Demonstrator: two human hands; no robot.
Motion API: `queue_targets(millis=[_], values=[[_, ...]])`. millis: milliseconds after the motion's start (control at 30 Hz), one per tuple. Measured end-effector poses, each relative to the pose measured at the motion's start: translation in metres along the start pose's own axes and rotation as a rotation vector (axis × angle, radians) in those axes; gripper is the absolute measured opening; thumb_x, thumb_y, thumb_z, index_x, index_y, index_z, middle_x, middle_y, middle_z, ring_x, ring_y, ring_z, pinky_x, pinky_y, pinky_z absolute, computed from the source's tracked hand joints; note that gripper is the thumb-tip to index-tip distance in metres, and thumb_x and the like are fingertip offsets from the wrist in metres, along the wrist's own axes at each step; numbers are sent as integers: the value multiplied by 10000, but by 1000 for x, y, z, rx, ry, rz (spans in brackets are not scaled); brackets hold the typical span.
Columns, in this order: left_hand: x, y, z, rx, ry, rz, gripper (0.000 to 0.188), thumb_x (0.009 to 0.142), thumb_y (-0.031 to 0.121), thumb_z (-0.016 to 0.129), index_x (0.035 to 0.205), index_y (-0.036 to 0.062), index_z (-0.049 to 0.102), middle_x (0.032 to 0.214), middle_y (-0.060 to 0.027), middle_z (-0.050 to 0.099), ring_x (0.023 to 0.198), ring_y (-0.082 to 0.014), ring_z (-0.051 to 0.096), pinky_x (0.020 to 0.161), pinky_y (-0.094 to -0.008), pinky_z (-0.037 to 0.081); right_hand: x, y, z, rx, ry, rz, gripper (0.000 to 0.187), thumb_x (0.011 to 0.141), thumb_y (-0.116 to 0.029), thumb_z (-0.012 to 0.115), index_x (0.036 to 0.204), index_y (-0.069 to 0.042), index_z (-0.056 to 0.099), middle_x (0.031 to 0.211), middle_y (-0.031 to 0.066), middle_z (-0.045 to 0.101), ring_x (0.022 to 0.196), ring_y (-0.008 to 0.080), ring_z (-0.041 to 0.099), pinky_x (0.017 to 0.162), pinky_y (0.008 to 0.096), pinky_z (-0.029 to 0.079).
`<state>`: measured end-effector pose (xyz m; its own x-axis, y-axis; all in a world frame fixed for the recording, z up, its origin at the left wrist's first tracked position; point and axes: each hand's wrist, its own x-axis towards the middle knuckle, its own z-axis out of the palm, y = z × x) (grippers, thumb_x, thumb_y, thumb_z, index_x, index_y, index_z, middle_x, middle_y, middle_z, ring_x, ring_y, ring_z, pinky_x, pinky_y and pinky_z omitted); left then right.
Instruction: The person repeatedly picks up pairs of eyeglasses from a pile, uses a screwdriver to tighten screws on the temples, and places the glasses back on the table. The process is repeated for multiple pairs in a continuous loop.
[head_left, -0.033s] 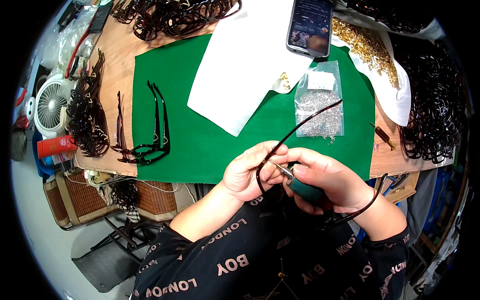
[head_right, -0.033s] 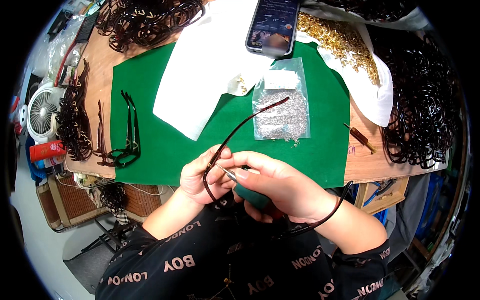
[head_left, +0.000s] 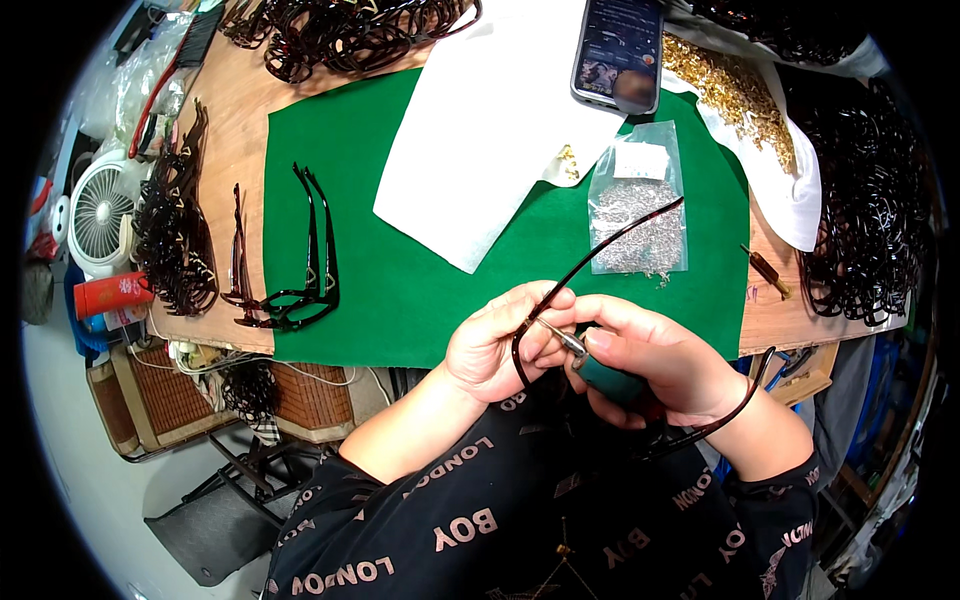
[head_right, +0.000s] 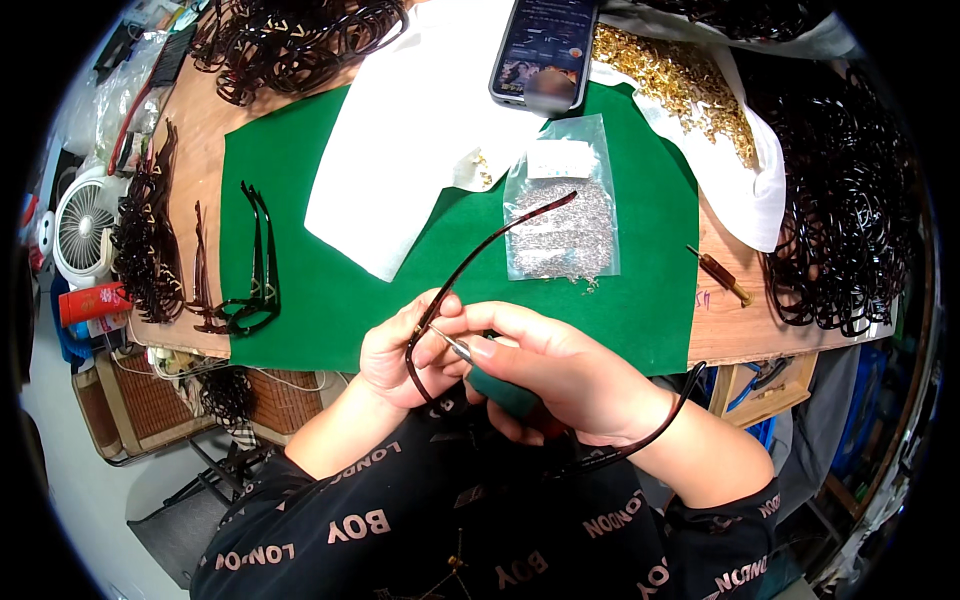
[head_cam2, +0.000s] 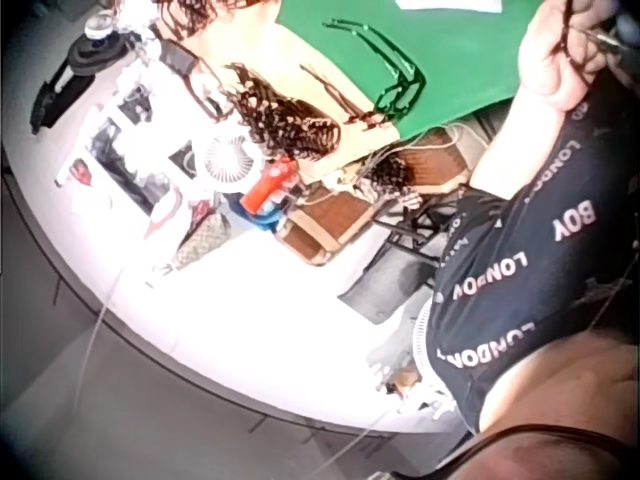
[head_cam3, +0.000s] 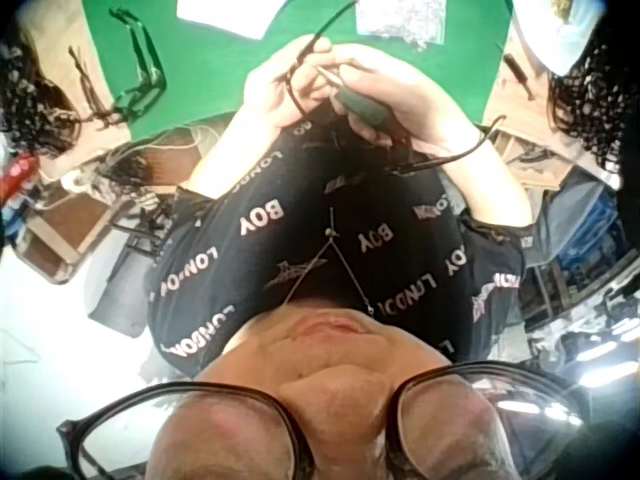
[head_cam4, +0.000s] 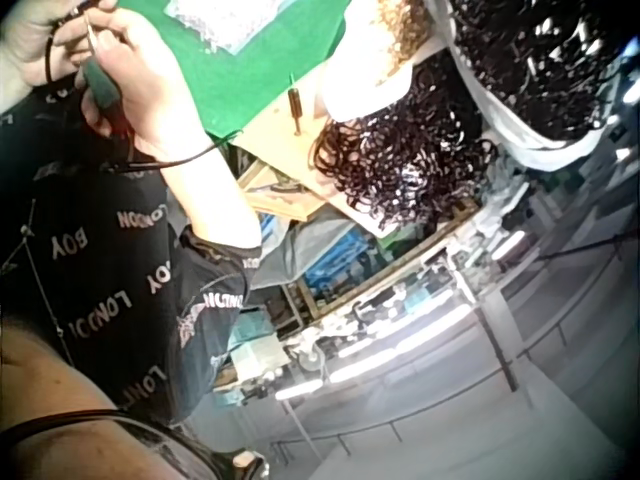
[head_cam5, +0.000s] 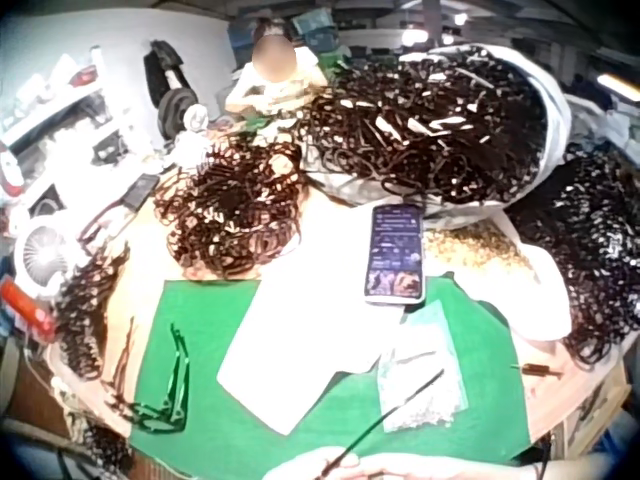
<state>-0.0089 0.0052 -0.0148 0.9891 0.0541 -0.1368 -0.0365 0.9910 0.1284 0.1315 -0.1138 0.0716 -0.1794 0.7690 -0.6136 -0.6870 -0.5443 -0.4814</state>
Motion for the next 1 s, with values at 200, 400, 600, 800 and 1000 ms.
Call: queue_targets(millis=[200, 400, 600, 800, 1000], values=[[2, 0, 2, 33, 12, -13, 353, 894, 288, 490, 1107, 10, 539, 587, -26, 473, 552, -123, 396, 597, -283, 398, 1, 2, 3, 64, 15, -27, 286, 923, -274, 469, 1137, -85, 475, 801, 40, 557, 482, 82, 523, 359, 163, 346], [8, 3, 1, -8, 3, -48, 339, 905, 267, 471, 1107, -1, 520, 576, -39, 473, 545, -191, 503, 581, -357, 478, 0, 5, -4, 80, 23, -70, 300, 921, -272, 481, 1129, -57, 454, 840, 64, 583, 489, 92, 530, 363, 176, 360], [-20, 6, 31, 288, -68, 161, 341, 901, 258, 492, 1082, -28, 531, 611, -50, 523, 556, -141, 516, 556, -257, 388, -2, 11, -18, -79, -193, -124, 290, 931, -178, 450, 1180, -35, 418, 889, 130, 577, 474, 130, 504, 399, 207, 369], [-106, 62, 107, 2334, 1101, 959, 256, 740, 64, 654, 977, -13, 594, 634, -114, 561, 539, -259, 562, 496, -313, 442, 0, 22, -53, -168, 115, -285, 275, 925, -167, 452, 1120, 26, 443, 859, 142, 556, 476, 138, 505, 390, 207, 371], [-132, 31, 94, 2268, 1272, 642, 223, 768, 140, 628, 936, -5, 604, 715, -135, 627, 620, -278, 614, 550, -340, 489, 6, 21, -49, -227, 33, -289, 287, 924, -172, 466, 1129, 27, 439, 863, 140, 557, 484, 136, 507, 396, 205, 374]])
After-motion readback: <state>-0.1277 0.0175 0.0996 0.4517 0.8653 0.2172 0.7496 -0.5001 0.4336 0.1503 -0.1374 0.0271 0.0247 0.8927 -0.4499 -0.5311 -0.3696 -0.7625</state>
